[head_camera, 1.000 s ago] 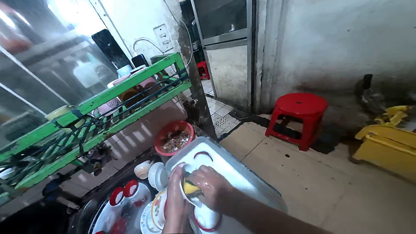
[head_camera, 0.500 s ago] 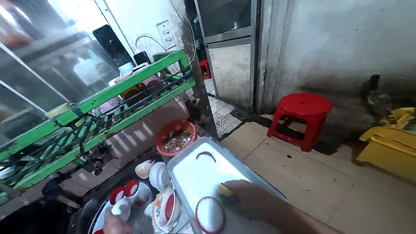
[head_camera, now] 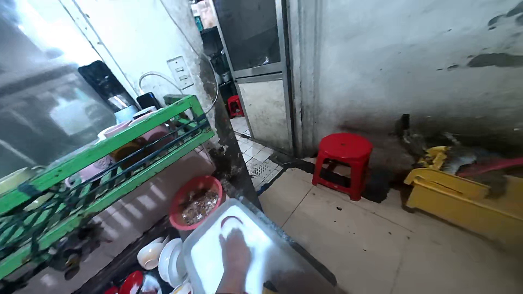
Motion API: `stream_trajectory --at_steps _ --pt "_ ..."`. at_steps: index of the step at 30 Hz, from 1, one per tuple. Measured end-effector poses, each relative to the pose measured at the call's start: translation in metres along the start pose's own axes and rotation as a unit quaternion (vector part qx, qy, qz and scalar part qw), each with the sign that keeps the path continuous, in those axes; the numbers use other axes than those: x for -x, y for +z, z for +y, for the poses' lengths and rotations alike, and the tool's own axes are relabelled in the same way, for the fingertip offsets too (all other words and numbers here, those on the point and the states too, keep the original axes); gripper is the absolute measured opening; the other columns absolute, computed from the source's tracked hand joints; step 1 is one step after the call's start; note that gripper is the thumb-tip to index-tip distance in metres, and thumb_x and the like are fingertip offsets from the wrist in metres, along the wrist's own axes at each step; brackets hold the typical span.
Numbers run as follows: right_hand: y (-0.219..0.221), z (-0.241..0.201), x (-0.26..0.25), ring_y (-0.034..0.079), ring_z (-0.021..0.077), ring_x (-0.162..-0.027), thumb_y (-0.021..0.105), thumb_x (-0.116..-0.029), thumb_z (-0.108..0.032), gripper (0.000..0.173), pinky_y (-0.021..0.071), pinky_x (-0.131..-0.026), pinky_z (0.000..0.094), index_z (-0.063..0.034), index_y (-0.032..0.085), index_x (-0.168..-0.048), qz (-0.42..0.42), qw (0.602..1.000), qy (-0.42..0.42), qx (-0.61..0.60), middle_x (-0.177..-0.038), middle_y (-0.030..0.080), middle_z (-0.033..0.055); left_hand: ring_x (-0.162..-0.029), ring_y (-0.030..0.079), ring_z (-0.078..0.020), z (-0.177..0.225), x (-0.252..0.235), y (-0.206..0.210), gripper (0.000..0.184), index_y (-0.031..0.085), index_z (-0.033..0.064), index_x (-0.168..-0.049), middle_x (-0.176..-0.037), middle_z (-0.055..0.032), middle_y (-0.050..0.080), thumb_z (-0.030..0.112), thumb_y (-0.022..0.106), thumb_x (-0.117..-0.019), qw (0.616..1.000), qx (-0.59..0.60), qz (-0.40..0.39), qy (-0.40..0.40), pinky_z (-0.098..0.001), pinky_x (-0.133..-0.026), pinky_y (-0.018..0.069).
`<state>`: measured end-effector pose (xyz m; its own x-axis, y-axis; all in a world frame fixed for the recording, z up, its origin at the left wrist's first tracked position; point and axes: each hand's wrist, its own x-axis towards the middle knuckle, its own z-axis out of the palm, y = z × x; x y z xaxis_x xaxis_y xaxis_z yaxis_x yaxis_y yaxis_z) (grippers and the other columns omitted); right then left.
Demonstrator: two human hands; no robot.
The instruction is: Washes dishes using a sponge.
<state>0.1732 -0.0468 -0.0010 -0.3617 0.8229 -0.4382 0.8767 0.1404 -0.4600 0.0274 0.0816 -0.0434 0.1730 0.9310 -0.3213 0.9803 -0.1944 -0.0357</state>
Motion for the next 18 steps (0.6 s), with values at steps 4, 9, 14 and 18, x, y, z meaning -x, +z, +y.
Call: stream_trajectory --at_steps 4,9,14,18 --pt "0.006 0.008 -0.007 0.057 0.05 -0.125 0.072 -0.0892 -0.019 0.05 0.0497 -0.093 0.0677 -0.0022 0.06 -0.135 0.031 0.998 -0.033 -0.036 -0.134 0.061 0.0273 -0.137 0.052 -0.0315 -0.011 -0.004 -0.009 0.04 0.06 0.0042 -0.137 -0.14 -0.0149 0.061 0.022 0.048 -0.1031 1.0 0.01 0.004 -0.025 -0.0558 -0.123 0.0235" --pt "-0.001 0.003 -0.011 0.052 0.0484 -0.131 0.077 -0.0867 -0.026 0.06 0.0436 -0.104 0.0656 0.0035 0.058 -0.136 0.052 0.988 -0.018 -0.142 -0.137 0.058 0.0293 -0.101 0.065 -0.0254 -0.042 0.008 -0.004 0.026 0.062 -0.0066 -0.119 -0.109 -0.0193 0.067 0.012 0.049 -0.1054 0.793 0.6 0.085 -0.055 -0.0423 -0.092 0.054" --pt "-0.027 -0.001 0.001 0.061 0.0394 -0.122 0.08 -0.0847 -0.024 0.063 0.0463 -0.106 0.0565 0.0023 0.057 -0.137 0.155 0.938 -0.028 -0.31 -0.129 0.063 0.026 -0.099 0.065 -0.0238 -0.053 0.062 -0.026 0.026 0.059 -0.0051 -0.121 -0.11 -0.018 0.066 0.012 0.046 -0.1056 0.597 0.785 0.126 -0.106 -0.0429 -0.087 0.0555" --pt "-0.035 -0.011 -0.006 0.067 0.0251 -0.112 0.083 -0.0784 -0.032 0.072 0.0543 -0.099 0.0472 -0.0017 0.057 -0.139 0.301 0.83 -0.058 -0.466 -0.122 0.068 0.0169 -0.108 0.062 -0.0179 -0.052 0.094 -0.054 0.028 0.056 -0.0098 -0.127 -0.122 -0.0185 0.062 0.003 0.044 -0.1041 0.597 0.765 0.238 -0.049 -0.0331 -0.097 0.0513"
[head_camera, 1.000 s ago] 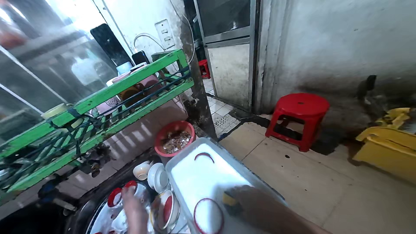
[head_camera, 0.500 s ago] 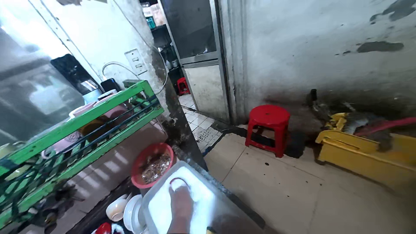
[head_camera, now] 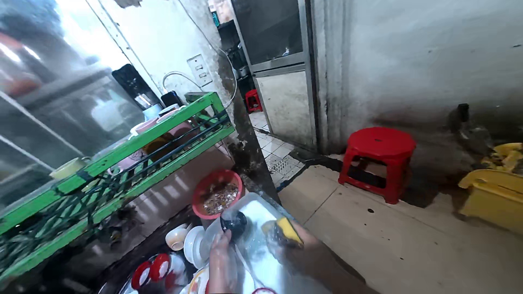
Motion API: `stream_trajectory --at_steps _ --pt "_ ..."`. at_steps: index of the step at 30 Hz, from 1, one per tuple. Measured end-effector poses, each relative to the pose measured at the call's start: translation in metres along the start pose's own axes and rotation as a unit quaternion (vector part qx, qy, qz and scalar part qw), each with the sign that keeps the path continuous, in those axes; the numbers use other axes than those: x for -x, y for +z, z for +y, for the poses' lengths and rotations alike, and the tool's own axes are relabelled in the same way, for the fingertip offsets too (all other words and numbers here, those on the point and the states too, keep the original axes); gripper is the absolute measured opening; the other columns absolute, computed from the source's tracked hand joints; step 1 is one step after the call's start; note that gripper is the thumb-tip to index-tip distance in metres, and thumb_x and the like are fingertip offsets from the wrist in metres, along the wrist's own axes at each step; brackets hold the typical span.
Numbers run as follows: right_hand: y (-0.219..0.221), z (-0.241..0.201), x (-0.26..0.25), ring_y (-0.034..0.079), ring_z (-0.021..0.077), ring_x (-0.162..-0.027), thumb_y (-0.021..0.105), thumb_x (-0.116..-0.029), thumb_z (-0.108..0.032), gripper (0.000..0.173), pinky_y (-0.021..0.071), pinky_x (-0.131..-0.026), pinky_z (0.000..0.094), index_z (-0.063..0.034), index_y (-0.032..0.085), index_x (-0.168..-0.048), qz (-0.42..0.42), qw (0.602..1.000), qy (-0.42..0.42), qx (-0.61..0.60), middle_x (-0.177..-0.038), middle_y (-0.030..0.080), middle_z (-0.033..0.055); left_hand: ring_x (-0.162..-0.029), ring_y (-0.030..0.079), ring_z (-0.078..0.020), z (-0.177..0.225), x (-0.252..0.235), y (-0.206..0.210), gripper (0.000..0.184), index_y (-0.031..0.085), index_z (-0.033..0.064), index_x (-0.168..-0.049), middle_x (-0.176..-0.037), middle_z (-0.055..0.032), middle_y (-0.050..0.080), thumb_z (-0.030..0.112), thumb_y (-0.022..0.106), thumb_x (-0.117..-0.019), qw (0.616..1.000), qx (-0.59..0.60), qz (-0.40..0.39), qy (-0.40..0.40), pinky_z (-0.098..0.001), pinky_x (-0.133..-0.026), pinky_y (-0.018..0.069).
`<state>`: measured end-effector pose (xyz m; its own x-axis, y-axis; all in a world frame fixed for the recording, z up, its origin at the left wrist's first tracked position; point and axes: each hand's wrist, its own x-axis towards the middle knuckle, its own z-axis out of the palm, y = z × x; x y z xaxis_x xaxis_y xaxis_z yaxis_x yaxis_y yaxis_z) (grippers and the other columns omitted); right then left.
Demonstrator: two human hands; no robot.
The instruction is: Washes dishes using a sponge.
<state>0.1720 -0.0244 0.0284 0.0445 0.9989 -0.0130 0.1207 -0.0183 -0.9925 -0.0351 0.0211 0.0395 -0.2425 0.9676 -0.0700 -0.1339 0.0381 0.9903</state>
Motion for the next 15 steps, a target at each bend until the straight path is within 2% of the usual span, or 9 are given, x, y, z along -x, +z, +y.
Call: stream_trajectory --at_steps 1,3,6,7,8,9,11,13,15 --pt "0.006 -0.006 -0.003 0.066 0.0218 -0.114 0.081 -0.0768 -0.036 0.078 0.054 -0.1 0.0435 -0.0009 0.055 -0.141 0.019 0.999 -0.024 -0.026 -0.125 0.067 0.0159 -0.109 0.061 -0.0172 0.009 0.005 0.0 0.03 0.054 -0.0099 -0.13 -0.124 -0.0189 0.061 0.003 0.044 -0.1043 1.0 0.0 0.006 0.012 -0.0323 -0.098 0.0504" --pt "0.024 -0.019 -0.011 0.065 0.0185 -0.116 0.08 -0.0758 -0.037 0.077 0.0545 -0.1 0.0374 0.0021 0.057 -0.138 0.048 0.992 -0.113 -0.032 -0.126 0.067 0.0158 -0.106 0.063 -0.0147 0.02 0.016 0.0 0.032 0.052 -0.0082 -0.132 -0.12 -0.0166 0.063 0.004 0.045 -0.1034 0.999 -0.031 -0.01 0.027 -0.031 -0.095 0.053" --pt "0.045 -0.039 -0.02 0.063 0.0307 -0.123 0.082 -0.0789 -0.034 0.074 0.0509 -0.106 0.0472 0.0034 0.058 -0.138 0.024 0.972 -0.22 0.078 -0.132 0.065 0.0218 -0.102 0.065 -0.014 0.022 0.045 0.007 0.04 0.052 -0.0118 -0.132 -0.113 -0.0177 0.066 -0.001 0.056 -0.0936 0.983 -0.155 -0.076 0.065 -0.0325 -0.093 0.0544" --pt "0.045 -0.049 -0.026 0.064 0.03 -0.122 0.08 -0.0812 -0.036 0.072 0.0511 -0.105 0.0486 0.0005 0.058 -0.139 -0.01 0.979 -0.178 0.097 -0.131 0.066 0.0198 -0.1 0.066 -0.0133 0.021 0.053 0.01 0.038 0.055 -0.0122 -0.127 -0.11 -0.0171 0.068 -0.002 0.059 -0.0913 0.976 -0.186 -0.083 0.078 -0.0319 -0.093 0.0546" --pt "0.041 -0.06 -0.038 0.064 0.0299 -0.119 0.078 -0.0847 -0.034 0.068 0.051 -0.103 0.0503 -0.002 0.056 -0.141 -0.056 0.991 -0.087 0.083 -0.128 0.066 0.0192 -0.102 0.066 -0.0142 0.021 0.058 0.012 0.036 0.056 -0.012 -0.127 -0.111 -0.0176 0.068 -0.002 0.059 -0.0921 0.972 -0.202 -0.089 0.084 -0.0325 -0.094 0.0543" --pt "0.036 -0.068 -0.055 0.063 0.0307 -0.118 0.077 -0.0888 -0.031 0.062 0.05 -0.103 0.0511 -0.0029 0.055 -0.14 -0.089 0.995 0.002 0.044 -0.127 0.065 0.0204 -0.111 0.066 -0.0178 0.024 0.06 0.011 0.039 0.056 -0.0122 -0.132 -0.12 -0.0212 0.067 0.0 0.058 -0.0956 0.968 -0.214 -0.104 0.081 -0.0352 -0.101 0.0518" --pt "0.033 -0.071 -0.081 0.063 0.0309 -0.115 0.073 -0.0944 -0.028 0.052 0.0496 -0.101 0.0511 -0.0048 0.057 -0.138 -0.108 0.988 0.109 -0.011 -0.125 0.065 0.0212 -0.118 0.064 -0.0201 0.027 0.06 0.009 0.037 0.058 -0.0097 -0.133 -0.127 -0.0217 0.066 0.003 0.056 -0.0983 0.962 -0.234 -0.122 0.076 -0.0366 -0.106 0.0498" --pt "0.04 -0.078 -0.076 0.063 0.0316 -0.118 0.072 -0.0941 -0.029 0.055 0.0489 -0.103 0.0528 -0.008 0.056 -0.142 -0.114 0.988 0.09 0.041 -0.128 0.065 0.02 -0.115 0.065 -0.02 0.03 0.053 0.001 0.035 0.061 -0.0081 -0.13 -0.123 -0.0198 0.067 0.004 0.057 -0.0979 0.958 -0.245 -0.129 0.069 -0.0377 -0.103 0.0512" --pt "0.052 -0.079 -0.041 0.061 0.0324 -0.126 0.072 -0.0923 -0.035 0.065 0.0478 -0.107 0.0529 -0.0056 0.051 -0.147 -0.11 0.981 -0.046 0.152 -0.136 0.062 0.0195 -0.095 0.068 -0.0134 0.03 0.047 -0.009 0.024 0.066 -0.0073 -0.115 -0.103 -0.0129 0.071 0.001 0.059 -0.0932 0.958 -0.245 -0.122 0.082 -0.0339 -0.089 0.0562"
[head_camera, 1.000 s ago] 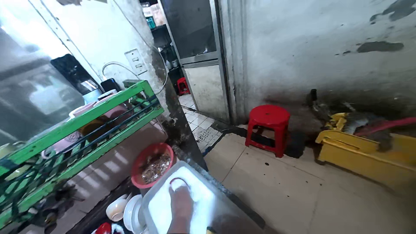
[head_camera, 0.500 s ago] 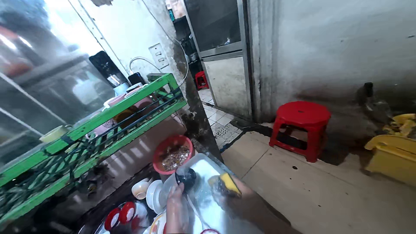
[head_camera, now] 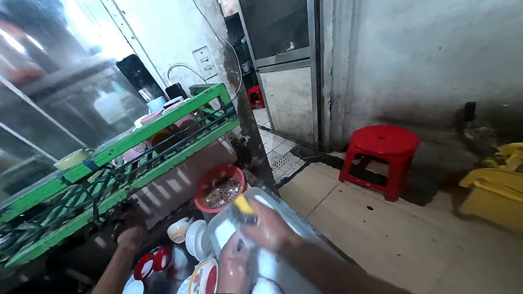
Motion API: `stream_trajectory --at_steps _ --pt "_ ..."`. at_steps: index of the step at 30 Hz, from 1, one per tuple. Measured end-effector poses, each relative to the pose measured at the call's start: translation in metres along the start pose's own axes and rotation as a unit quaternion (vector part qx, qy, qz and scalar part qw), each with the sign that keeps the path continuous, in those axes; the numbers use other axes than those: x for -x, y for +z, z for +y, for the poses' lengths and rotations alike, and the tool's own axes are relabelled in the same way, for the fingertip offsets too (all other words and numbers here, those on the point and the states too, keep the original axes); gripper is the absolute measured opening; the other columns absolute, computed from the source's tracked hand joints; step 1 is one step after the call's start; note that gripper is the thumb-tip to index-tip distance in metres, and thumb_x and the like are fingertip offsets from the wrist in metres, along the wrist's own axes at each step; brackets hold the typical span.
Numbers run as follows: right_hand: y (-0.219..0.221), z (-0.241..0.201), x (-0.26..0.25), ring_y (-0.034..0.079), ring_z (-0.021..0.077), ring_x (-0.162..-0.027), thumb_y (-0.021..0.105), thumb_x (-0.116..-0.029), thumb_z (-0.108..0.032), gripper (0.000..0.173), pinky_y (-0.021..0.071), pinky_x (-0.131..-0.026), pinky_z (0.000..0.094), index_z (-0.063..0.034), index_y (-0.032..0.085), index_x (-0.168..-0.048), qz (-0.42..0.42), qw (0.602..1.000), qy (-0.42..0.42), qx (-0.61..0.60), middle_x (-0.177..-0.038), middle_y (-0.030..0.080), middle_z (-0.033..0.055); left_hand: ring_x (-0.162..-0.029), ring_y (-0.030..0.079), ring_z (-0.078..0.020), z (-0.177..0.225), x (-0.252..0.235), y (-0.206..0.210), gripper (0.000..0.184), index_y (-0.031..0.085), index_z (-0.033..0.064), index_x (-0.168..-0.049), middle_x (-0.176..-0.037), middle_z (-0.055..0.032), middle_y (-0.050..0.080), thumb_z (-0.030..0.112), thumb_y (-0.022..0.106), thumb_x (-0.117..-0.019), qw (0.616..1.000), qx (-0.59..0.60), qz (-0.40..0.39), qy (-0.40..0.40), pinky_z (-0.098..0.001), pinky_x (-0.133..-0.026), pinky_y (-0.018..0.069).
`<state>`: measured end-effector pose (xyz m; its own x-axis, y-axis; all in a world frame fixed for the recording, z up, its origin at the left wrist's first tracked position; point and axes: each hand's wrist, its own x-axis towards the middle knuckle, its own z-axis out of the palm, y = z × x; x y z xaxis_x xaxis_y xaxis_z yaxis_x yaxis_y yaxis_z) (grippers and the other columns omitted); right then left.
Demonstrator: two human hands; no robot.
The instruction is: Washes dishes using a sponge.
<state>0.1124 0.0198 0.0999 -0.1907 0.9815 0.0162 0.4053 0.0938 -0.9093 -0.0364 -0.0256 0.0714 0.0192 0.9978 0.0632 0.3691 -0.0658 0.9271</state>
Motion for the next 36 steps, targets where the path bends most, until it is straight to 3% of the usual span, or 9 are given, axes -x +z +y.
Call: stream_trajectory --at_steps 2,8,13,18,21,26,29,32,36 --pt "0.023 0.01 0.022 0.065 0.0321 -0.124 0.075 -0.0865 -0.042 0.07 0.0524 -0.105 0.0488 0.0021 0.058 -0.139 0.105 0.981 -0.149 0.062 -0.133 0.066 0.021 -0.085 0.064 -0.0045 -0.005 0.004 -0.01 0.019 0.065 -0.0065 -0.104 -0.09 -0.0051 0.067 -0.002 0.059 -0.0861 1.0 0.009 -0.007 0.027 -0.0259 -0.081 0.055" --pt "-0.021 0.014 -0.022 0.062 0.0299 -0.118 0.074 -0.0928 -0.025 0.059 0.0501 -0.101 0.0501 -0.0075 0.052 -0.144 -0.031 0.972 0.157 -0.175 -0.129 0.063 0.0203 -0.094 0.071 -0.0125 0.007 0.015 -0.007 0.03 0.063 -0.0078 -0.123 -0.105 -0.0114 0.073 0.001 0.057 -0.0946 0.992 0.109 -0.054 -0.03 -0.0324 -0.087 0.059" --pt "0.027 0.013 0.031 0.065 0.029 -0.125 0.079 -0.0801 -0.02 0.063 0.0536 -0.104 0.0483 -0.003 0.061 -0.138 0.117 0.982 -0.146 0.032 -0.134 0.067 0.0159 -0.087 0.067 -0.0071 -0.001 0.004 -0.002 0.031 0.059 -0.0065 -0.118 -0.097 -0.0061 0.069 -0.007 0.055 -0.0875 0.981 0.184 0.051 -0.038 -0.0264 -0.081 0.0581" --pt "-0.016 0.033 -0.019 0.063 0.0271 -0.116 0.075 -0.0916 -0.022 0.059 0.0512 -0.1 0.0475 -0.0066 0.051 -0.143 -0.016 0.963 0.157 -0.216 -0.129 0.063 0.019 -0.091 0.071 -0.0121 -0.008 0.021 -0.007 0.028 0.064 -0.0044 -0.119 -0.1 -0.0067 0.074 0.002 0.052 -0.0949 0.968 0.24 -0.066 -0.013 -0.0328 -0.086 0.0593" --pt "-0.005 0.067 -0.018 0.065 0.0289 -0.113 0.076 -0.0898 -0.02 0.061 0.053 -0.097 0.0494 -0.0066 0.051 -0.144 -0.021 0.967 0.176 -0.183 -0.127 0.064 0.0194 -0.091 0.072 -0.0145 -0.023 0.019 -0.012 0.025 0.065 0.002 -0.116 -0.099 -0.0069 0.075 0.006 0.057 -0.0926 0.927 0.369 -0.07 -0.013 -0.035 -0.084 0.0603" --pt "0.013 0.114 -0.006 0.057 0.0429 -0.128 0.07 -0.0934 -0.027 0.055 0.0452 -0.105 0.0637 -0.0055 0.054 -0.142 -0.175 0.954 0.148 0.191 -0.134 0.061 0.0246 -0.103 0.07 -0.0205 -0.037 0.012 -0.027 0.031 0.059 -0.0005 -0.123 -0.11 -0.0137 0.072 0.007 0.057 -0.0928 0.886 0.46 -0.06 -0.024 -0.0412 -0.093 0.0576" --pt "0.009 0.114 -0.006 0.059 0.0389 -0.126 0.075 -0.0914 -0.026 0.062 0.0455 -0.107 0.0582 -0.0035 0.052 -0.144 -0.099 0.972 0.207 0.049 -0.133 0.062 0.0249 -0.1 0.07 -0.0203 -0.039 0.011 -0.021 0.031 0.057 -0.003 -0.124 -0.109 -0.0147 0.071 0.003 0.05 -0.0942 0.897 0.436 -0.009 -0.067 -0.0397 -0.09 0.059" --pt "0.012 0.072 0.009 0.066 0.0266 -0.115 0.08 -0.0844 -0.027 0.066 0.0523 -0.102 0.0465 -0.0026 0.054 -0.141 0.044 0.988 0.091 -0.12 -0.124 0.067 0.0182 -0.099 0.069 -0.0208 -0.036 0.012 -0.002 0.031 0.055 -0.006 -0.127 -0.109 -0.016 0.069 -0.001 0.041 -0.0998 0.908 0.402 0.041 -0.108 -0.0402 -0.091 0.0581" --pt "0.046 0.04 0.033 0.068 0.0287 -0.118 0.079 -0.0822 -0.032 0.065 0.0542 -0.102 0.0466 0.0013 0.062 -0.136 0.126 0.98 -0.152 -0.002 -0.127 0.07 0.0175 -0.078 0.067 -0.0089 -0.011 0.024 0.023 0.023 0.055 -0.0019 -0.116 -0.088 -0.0048 0.067 -0.004 0.042 -0.097 0.945 0.282 0.113 -0.121 -0.0278 -0.071 0.0592"
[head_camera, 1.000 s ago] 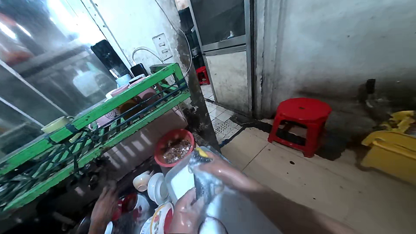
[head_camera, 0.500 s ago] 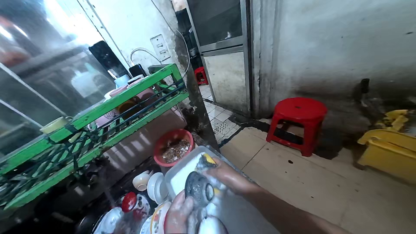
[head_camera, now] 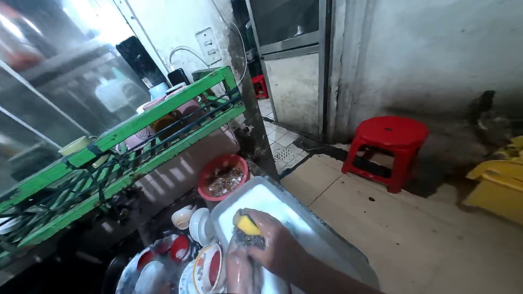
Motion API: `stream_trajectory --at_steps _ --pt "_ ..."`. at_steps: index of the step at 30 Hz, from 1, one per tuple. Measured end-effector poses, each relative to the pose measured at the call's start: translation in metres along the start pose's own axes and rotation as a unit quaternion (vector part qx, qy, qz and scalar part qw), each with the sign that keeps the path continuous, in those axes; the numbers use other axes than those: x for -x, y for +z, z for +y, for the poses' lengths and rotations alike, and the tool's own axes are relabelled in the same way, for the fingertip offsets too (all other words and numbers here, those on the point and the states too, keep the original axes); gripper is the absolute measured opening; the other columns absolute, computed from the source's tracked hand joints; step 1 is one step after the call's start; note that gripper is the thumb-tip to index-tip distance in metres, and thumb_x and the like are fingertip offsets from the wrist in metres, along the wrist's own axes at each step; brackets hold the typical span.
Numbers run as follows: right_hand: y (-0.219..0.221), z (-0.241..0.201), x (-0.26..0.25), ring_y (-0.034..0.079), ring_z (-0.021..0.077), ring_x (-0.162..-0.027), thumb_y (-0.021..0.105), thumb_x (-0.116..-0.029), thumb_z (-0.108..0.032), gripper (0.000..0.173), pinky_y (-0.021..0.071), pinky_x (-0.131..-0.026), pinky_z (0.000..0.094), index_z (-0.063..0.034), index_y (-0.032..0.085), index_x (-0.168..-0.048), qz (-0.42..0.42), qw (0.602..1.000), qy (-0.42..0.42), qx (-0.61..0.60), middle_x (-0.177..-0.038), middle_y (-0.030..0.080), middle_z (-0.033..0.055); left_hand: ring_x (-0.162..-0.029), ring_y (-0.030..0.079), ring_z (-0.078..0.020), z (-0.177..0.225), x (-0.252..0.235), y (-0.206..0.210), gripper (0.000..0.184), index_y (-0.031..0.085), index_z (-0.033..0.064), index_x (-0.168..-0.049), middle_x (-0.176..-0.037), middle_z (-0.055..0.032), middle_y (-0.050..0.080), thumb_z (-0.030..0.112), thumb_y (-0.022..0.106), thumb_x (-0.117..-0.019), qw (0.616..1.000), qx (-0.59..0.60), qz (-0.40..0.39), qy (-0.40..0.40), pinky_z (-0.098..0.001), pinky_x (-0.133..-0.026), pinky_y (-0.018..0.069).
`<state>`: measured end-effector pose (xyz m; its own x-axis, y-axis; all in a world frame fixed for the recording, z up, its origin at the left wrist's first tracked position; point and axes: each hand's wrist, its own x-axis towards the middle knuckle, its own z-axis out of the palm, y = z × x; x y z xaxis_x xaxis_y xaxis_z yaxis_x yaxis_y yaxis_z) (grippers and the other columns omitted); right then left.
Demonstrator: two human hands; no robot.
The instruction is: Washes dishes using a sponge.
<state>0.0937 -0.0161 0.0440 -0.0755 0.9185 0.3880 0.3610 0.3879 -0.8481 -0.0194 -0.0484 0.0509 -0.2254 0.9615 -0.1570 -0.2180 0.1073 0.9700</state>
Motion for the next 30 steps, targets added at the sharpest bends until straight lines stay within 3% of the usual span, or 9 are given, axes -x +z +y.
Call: stream_trajectory --at_steps 4,6,8,12,17,21,23,27,30 --pt "-0.02 0.021 -0.055 0.062 0.0326 -0.119 0.075 -0.0916 -0.024 0.057 0.048 -0.104 0.0527 -0.0047 0.055 -0.141 -0.111 0.934 0.316 -0.122 -0.127 0.065 0.0216 -0.104 0.067 -0.0149 0.0 0.021 0.001 0.036 0.054 -0.0118 -0.134 -0.117 -0.018 0.068 0.003 0.048 -0.1017 0.989 -0.125 -0.077 0.028 -0.0346 -0.096 0.0548" --pt "-0.02 0.028 -0.061 0.06 0.032 -0.124 0.074 -0.0938 -0.025 0.057 0.0457 -0.107 0.051 -0.0033 0.053 -0.143 -0.089 0.914 0.367 -0.149 -0.132 0.063 0.0222 -0.105 0.066 -0.0125 0.005 0.029 0.006 0.037 0.054 -0.0133 -0.133 -0.118 -0.0174 0.068 0.003 0.048 -0.0998 0.986 -0.117 -0.103 0.059 -0.0325 -0.097 0.054" --pt "-0.024 0.011 -0.047 0.058 0.0315 -0.128 0.073 -0.0953 -0.025 0.061 0.0442 -0.11 0.0484 -0.0014 0.049 -0.146 -0.053 0.927 0.341 -0.149 -0.136 0.06 0.0231 -0.098 0.068 -0.0108 0.008 0.023 0.006 0.036 0.054 -0.0123 -0.132 -0.112 -0.0145 0.069 0.003 0.046 -0.1 0.992 -0.084 -0.069 0.072 -0.0309 -0.091 0.0565" --pt "-0.008 -0.013 -0.002 0.068 0.0291 -0.115 0.076 -0.0854 -0.026 0.062 0.0539 -0.101 0.0477 0.0008 0.059 -0.139 -0.036 0.995 0.088 -0.024 -0.127 0.069 0.0186 -0.089 0.066 -0.0069 0.008 0.004 -0.004 0.03 0.055 -0.01 -0.126 -0.101 -0.0091 0.067 -0.002 0.045 -0.0985 0.993 -0.088 0.006 0.072 -0.0252 -0.084 0.0563" --pt "-0.027 0.004 -0.056 0.06 0.0318 -0.124 0.075 -0.093 -0.025 0.058 0.0458 -0.106 0.0516 -0.0072 0.053 -0.144 -0.145 0.918 0.347 -0.123 -0.132 0.062 0.0215 -0.104 0.067 -0.0137 0.0 0.015 -0.005 0.039 0.053 -0.0114 -0.136 -0.118 -0.018 0.067 0.004 0.047 -0.1005 0.99 -0.114 -0.054 0.058 -0.0322 -0.095 0.0554" --pt "-0.015 -0.013 -0.008 0.069 0.0307 -0.115 0.076 -0.0854 -0.021 0.059 0.0545 -0.101 0.0499 -0.0006 0.061 -0.138 -0.084 0.993 0.08 -0.018 -0.125 0.07 0.019 -0.086 0.067 -0.0078 0.003 0.006 -0.01 0.025 0.059 -0.0074 -0.118 -0.095 -0.0074 0.069 -0.002 0.048 -0.0963 0.992 -0.117 -0.019 0.046 -0.0278 -0.08 0.0581" --pt "-0.02 -0.009 -0.011 0.069 0.0233 -0.11 0.078 -0.0837 -0.021 0.061 0.0555 -0.098 0.0435 -0.0022 0.059 -0.138 -0.11 0.978 0.14 -0.113 -0.122 0.07 0.0152 -0.088 0.069 -0.0066 0.009 0.007 -0.018 0.023 0.062 -0.0067 -0.114 -0.094 -0.0049 0.071 -0.003 0.049 -0.0958 0.991 -0.111 -0.061 0.049 -0.0269 -0.083 0.0585" --pt "-0.047 0.014 -0.035 0.068 0.0176 -0.099 0.07 -0.0841 -0.009 0.077 0.0597 -0.082 0.0371 -0.0105 0.033 -0.152 -0.143 0.851 0.341 -0.374 -0.117 0.064 0.0119 -0.096 0.071 -0.0126 0.013 0.006 -0.03 0.03 0.066 -0.0033 -0.118 -0.103 -0.0069 0.075 0.004 0.055 -0.0917 0.981 0.024 -0.181 0.066 -0.0343 -0.09 0.0588" --pt "-0.052 -0.009 -0.037 0.066 0.0182 -0.104 0.073 -0.0832 -0.003 0.064 0.0564 -0.09 0.0371 -0.0039 0.049 -0.143 -0.159 0.923 0.269 -0.226 -0.119 0.065 0.0139 -0.092 0.071 -0.0151 0.016 -0.003 -0.042 0.026 0.066 -0.0003 -0.116 -0.099 -0.007 0.075 0.009 0.061 -0.0918 0.974 0.024 -0.225 -0.013 -0.0365 -0.087 0.0595"
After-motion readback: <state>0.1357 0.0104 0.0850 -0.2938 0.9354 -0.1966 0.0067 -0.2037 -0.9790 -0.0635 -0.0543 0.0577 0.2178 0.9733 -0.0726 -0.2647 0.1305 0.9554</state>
